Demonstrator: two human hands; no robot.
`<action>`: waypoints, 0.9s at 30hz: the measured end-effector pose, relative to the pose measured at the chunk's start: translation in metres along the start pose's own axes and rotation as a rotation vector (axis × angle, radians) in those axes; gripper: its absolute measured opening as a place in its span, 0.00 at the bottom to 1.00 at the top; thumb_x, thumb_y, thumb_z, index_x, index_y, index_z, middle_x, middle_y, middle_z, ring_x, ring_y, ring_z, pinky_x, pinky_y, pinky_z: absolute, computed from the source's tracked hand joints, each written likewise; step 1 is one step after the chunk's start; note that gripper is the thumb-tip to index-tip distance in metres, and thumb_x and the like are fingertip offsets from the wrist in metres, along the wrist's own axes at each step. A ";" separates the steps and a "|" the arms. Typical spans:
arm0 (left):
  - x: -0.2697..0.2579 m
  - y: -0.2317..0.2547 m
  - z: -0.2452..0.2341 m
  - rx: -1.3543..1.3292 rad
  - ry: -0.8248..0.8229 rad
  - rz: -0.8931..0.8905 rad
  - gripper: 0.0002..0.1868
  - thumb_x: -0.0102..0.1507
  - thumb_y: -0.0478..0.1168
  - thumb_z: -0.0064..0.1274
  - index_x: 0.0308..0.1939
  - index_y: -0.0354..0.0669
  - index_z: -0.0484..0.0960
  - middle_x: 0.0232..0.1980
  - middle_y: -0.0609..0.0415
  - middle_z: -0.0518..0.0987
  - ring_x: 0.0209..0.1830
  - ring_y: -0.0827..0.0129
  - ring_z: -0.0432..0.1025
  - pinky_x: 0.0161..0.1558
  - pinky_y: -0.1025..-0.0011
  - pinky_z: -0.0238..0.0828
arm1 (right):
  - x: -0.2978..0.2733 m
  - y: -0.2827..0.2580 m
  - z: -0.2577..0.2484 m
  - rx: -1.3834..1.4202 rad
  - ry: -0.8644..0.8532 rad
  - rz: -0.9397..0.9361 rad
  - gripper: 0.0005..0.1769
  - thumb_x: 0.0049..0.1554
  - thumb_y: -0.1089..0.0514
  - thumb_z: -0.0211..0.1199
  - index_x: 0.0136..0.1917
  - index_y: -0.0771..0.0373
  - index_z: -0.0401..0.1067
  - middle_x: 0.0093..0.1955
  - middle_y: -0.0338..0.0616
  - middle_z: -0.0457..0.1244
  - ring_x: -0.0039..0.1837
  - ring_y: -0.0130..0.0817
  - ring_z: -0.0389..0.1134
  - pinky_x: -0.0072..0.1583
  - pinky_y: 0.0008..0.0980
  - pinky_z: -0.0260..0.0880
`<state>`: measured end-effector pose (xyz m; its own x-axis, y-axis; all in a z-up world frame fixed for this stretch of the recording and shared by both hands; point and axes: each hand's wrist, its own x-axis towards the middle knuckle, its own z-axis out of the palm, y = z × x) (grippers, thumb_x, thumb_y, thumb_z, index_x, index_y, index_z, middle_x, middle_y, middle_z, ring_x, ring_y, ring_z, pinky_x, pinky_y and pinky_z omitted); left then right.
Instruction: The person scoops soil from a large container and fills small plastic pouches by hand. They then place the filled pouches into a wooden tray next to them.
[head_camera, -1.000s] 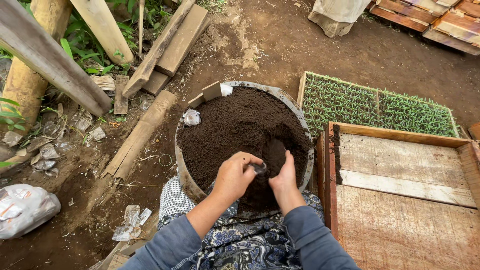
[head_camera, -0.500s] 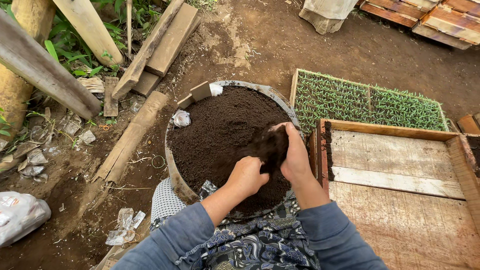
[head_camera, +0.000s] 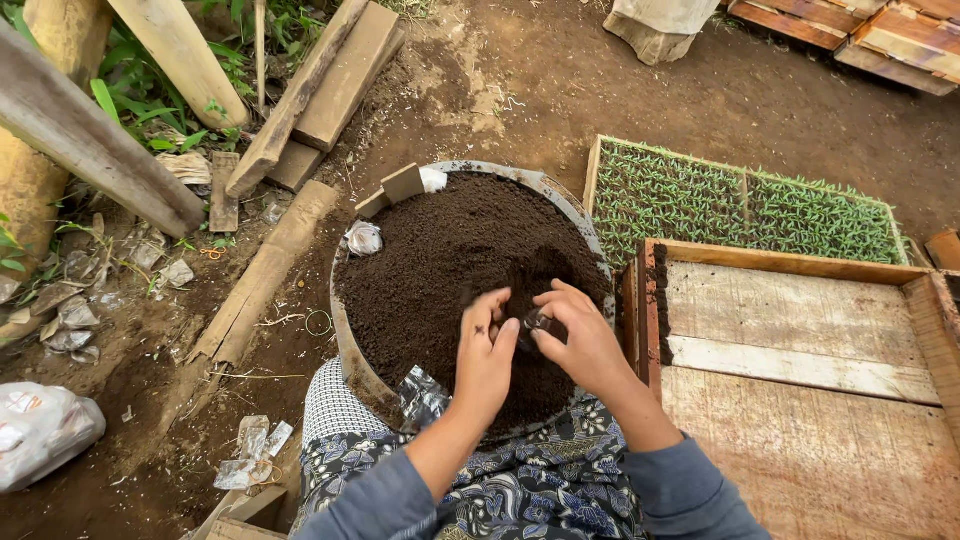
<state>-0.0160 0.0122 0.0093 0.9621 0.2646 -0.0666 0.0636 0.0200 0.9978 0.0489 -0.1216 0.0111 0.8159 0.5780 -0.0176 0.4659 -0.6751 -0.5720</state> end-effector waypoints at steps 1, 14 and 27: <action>-0.006 -0.007 0.002 -0.197 0.027 -0.064 0.19 0.62 0.35 0.34 0.57 0.34 0.63 0.54 0.34 0.61 0.60 0.49 0.55 0.59 0.57 0.55 | 0.002 0.003 0.004 0.159 0.046 0.038 0.06 0.48 0.59 0.59 0.40 0.59 0.66 0.56 0.44 0.60 0.69 0.46 0.49 0.65 0.56 0.44; 0.017 -0.036 -0.017 -0.672 0.348 -0.352 0.19 0.66 0.51 0.27 0.45 0.42 0.67 0.27 0.50 0.67 0.18 0.71 0.64 0.18 0.84 0.61 | 0.010 0.038 0.065 0.459 0.030 0.453 0.48 0.42 0.51 0.65 0.71 0.50 0.45 0.64 0.66 0.46 0.69 0.60 0.45 0.67 0.51 0.45; 0.028 -0.054 -0.001 -0.884 0.161 -0.340 0.31 0.63 0.63 0.17 0.43 0.44 0.67 0.39 0.50 0.72 0.39 0.68 0.67 0.42 0.75 0.64 | 0.033 -0.066 -0.050 0.015 -0.253 0.052 0.19 0.47 0.62 0.58 0.54 0.59 0.64 0.56 0.53 0.58 0.60 0.56 0.58 0.57 0.54 0.60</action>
<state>0.0074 0.0195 -0.0469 0.8771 0.2382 -0.4171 0.0461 0.8226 0.5667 0.0622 -0.0811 0.0893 0.7263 0.6401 -0.2506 0.4190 -0.7012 -0.5769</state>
